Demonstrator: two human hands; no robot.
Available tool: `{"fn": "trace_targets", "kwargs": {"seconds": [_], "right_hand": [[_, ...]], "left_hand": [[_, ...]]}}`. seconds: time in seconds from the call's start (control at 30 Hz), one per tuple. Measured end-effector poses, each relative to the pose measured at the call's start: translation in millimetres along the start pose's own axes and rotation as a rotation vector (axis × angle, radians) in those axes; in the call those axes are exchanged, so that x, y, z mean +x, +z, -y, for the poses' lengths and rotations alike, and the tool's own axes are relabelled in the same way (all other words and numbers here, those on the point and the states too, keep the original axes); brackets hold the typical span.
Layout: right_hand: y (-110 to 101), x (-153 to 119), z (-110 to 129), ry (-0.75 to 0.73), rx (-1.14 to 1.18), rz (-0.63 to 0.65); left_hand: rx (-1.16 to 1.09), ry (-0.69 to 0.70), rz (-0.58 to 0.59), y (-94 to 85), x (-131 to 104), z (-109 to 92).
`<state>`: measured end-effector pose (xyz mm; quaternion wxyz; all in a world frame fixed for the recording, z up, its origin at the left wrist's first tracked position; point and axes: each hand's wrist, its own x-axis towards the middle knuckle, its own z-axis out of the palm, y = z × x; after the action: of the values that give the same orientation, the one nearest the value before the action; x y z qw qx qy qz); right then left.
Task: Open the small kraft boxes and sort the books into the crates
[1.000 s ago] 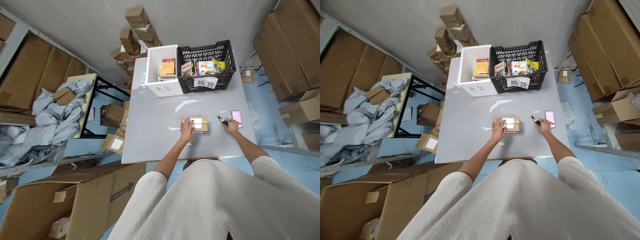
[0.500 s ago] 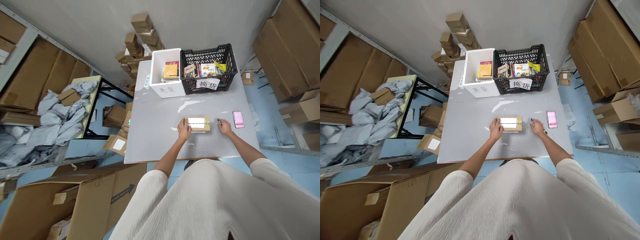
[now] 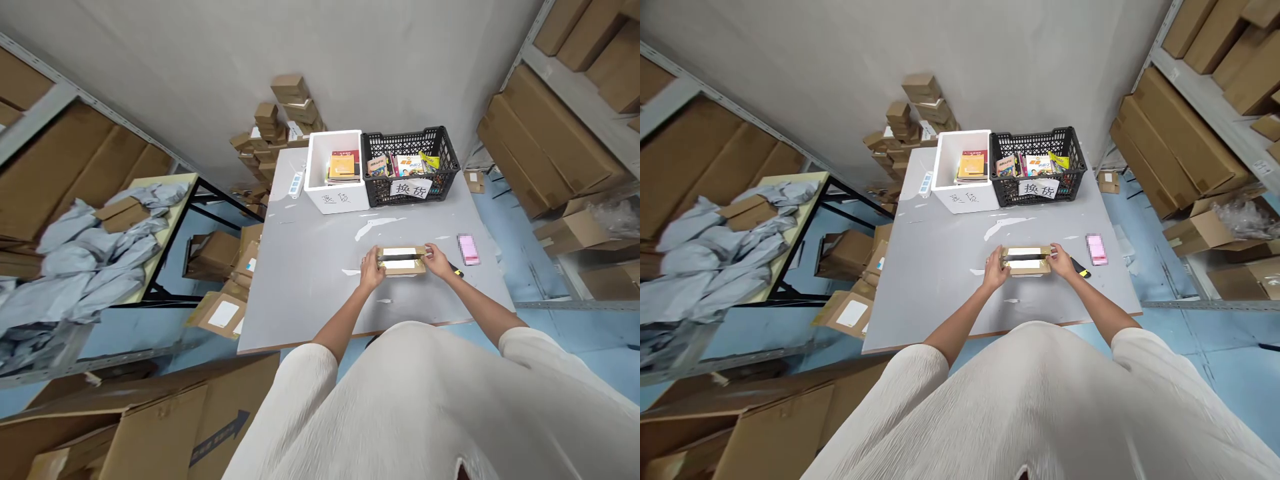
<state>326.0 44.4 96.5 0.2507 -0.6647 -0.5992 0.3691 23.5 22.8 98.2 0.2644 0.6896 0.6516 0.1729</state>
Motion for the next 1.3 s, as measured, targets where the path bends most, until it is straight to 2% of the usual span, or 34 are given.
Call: {"fn": "trace_targets", "kwargs": {"seconds": [0.27,0.4,0.5,0.6,0.7,0.8,0.93,1.03,1.17,1.3], "right_hand": [[-4.5,23.4,-0.1,0.074,0.106,-0.078],[-1.4,41.1,4.5,0.135,-0.007,-0.104],[1.8,50.4,6.5,0.204,-0.113,-0.125],[3.7,53.7,6.9,0.129,-0.225,-0.135],[4.2,51.6,7.3,-0.048,-0.325,-0.092],[3.8,47.3,8.0,-0.125,-0.369,0.001],[-1.0,43.6,8.3,-0.119,-0.372,0.13],[-9.1,43.7,9.2,-0.13,-0.342,0.19],[-19.5,45.0,14.1,-0.109,-0.311,0.248],[-19.2,41.2,23.2,-0.095,-0.366,0.282]], "left_hand": [[-0.179,0.042,0.005,10.4,2.3,21.1],[-0.228,0.069,-0.002,15.0,4.9,27.2],[-0.186,0.096,0.028,15.3,7.2,30.1],[-0.109,0.13,0.093,11.9,9.7,32.1],[-0.048,0.147,0.151,6.1,10.3,32.2],[-0.004,0.158,0.181,0.7,9.0,29.6],[0.035,0.128,0.2,-4.6,5.0,23.0],[0.053,0.103,0.16,-9.8,-0.3,16.0],[0.037,0.189,0.077,-17.8,-11.2,5.7],[0.015,0.289,0.085,-18.4,-28.6,1.2]]}}
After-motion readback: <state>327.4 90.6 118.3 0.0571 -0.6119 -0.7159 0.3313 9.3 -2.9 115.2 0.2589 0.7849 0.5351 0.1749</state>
